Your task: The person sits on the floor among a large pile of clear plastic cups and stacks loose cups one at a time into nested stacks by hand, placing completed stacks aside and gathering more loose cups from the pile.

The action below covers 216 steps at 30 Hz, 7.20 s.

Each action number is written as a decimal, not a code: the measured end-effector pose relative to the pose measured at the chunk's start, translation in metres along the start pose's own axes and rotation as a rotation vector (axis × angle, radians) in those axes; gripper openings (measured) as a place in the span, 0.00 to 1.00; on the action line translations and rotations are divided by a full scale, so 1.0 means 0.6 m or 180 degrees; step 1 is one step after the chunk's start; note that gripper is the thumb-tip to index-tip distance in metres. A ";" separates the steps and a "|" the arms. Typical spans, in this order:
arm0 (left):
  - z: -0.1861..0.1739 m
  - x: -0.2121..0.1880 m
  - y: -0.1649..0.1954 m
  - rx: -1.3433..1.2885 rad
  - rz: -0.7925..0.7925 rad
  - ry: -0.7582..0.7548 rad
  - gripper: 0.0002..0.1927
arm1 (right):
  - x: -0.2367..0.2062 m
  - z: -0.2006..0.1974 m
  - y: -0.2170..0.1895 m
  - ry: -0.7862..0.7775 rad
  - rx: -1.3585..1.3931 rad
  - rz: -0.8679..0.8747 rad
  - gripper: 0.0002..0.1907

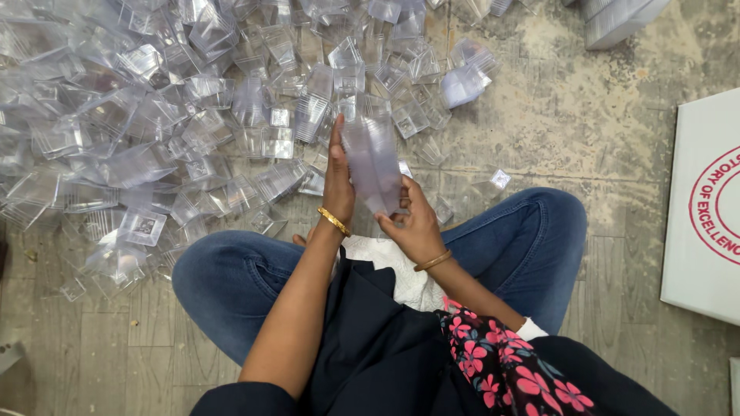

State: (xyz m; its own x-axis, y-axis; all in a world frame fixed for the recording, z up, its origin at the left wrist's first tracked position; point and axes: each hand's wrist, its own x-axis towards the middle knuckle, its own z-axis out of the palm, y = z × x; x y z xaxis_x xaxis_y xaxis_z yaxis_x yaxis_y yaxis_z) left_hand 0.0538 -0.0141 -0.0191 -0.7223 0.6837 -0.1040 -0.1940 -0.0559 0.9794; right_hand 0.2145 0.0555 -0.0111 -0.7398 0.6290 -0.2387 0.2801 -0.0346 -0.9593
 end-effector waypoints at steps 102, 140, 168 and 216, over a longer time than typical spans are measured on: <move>-0.047 0.139 0.019 0.2313 -0.0325 -0.0498 0.28 | 0.202 -0.128 0.039 0.0296 -0.1968 -0.0209 0.15; -0.043 0.147 0.104 -0.0576 -0.1113 -0.0304 0.19 | 0.133 -0.119 0.019 0.0207 -0.2694 -0.1334 0.10; -0.061 0.156 0.143 -0.0606 -0.0659 -0.0036 0.16 | 0.193 0.033 0.052 -0.0737 -0.1488 -0.1191 0.18; 0.036 0.120 0.070 -0.1153 -0.1988 -0.1527 0.32 | 0.266 -0.245 0.068 0.0913 -0.3045 -0.0740 0.41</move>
State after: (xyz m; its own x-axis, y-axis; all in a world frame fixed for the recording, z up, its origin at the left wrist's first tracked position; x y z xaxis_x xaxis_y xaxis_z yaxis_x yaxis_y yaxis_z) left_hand 0.0084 0.0485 0.0186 -0.0706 0.8951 -0.4403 -0.7202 0.2597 0.6433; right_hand 0.1978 0.2689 -0.0663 -0.6991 0.7075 0.1032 0.6120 0.6668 -0.4253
